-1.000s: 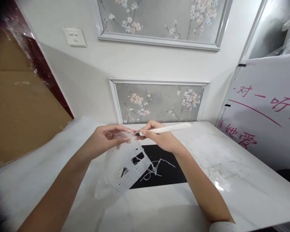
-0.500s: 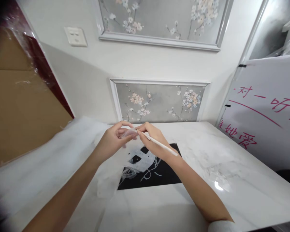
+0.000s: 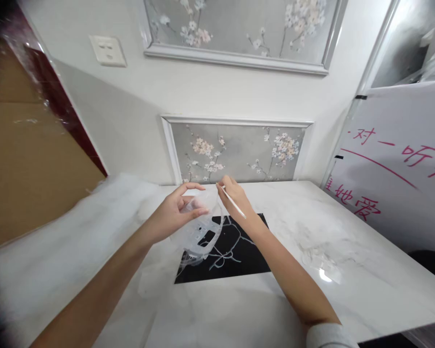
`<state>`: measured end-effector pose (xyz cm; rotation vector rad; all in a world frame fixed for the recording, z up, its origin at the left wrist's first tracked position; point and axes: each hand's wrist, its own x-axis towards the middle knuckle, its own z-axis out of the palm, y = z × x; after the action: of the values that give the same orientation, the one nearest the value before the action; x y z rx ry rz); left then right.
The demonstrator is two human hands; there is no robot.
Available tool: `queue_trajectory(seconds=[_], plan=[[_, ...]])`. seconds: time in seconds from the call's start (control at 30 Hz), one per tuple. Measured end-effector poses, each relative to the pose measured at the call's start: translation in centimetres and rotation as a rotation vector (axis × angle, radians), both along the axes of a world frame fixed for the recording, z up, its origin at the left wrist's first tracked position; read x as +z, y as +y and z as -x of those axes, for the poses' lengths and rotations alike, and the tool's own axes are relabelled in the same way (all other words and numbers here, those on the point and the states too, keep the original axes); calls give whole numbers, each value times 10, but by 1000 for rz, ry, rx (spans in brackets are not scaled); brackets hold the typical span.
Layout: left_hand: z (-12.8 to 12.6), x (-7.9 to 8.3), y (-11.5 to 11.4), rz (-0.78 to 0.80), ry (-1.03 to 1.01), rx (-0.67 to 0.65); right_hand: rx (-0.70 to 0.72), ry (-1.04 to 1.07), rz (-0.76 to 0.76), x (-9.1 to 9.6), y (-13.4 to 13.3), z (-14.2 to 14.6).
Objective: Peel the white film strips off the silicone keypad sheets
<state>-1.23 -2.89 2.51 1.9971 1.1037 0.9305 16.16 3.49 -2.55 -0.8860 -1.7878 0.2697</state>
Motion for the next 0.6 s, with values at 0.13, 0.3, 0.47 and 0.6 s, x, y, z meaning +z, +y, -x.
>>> queue_trajectory(seconds=[0.13,0.3,0.47,0.6], plan=[[12,4,12,197,-250,-173,398,436,404,9,-1,-4],[23,13,19,393,-636,-268,894,796,841,30,-11,-18],[31,27,8,547,-1043,-346,1003,419,915,27,1,-43],[35,39,-2,659,-1256,-342,968,312,905,13,20,-69]])
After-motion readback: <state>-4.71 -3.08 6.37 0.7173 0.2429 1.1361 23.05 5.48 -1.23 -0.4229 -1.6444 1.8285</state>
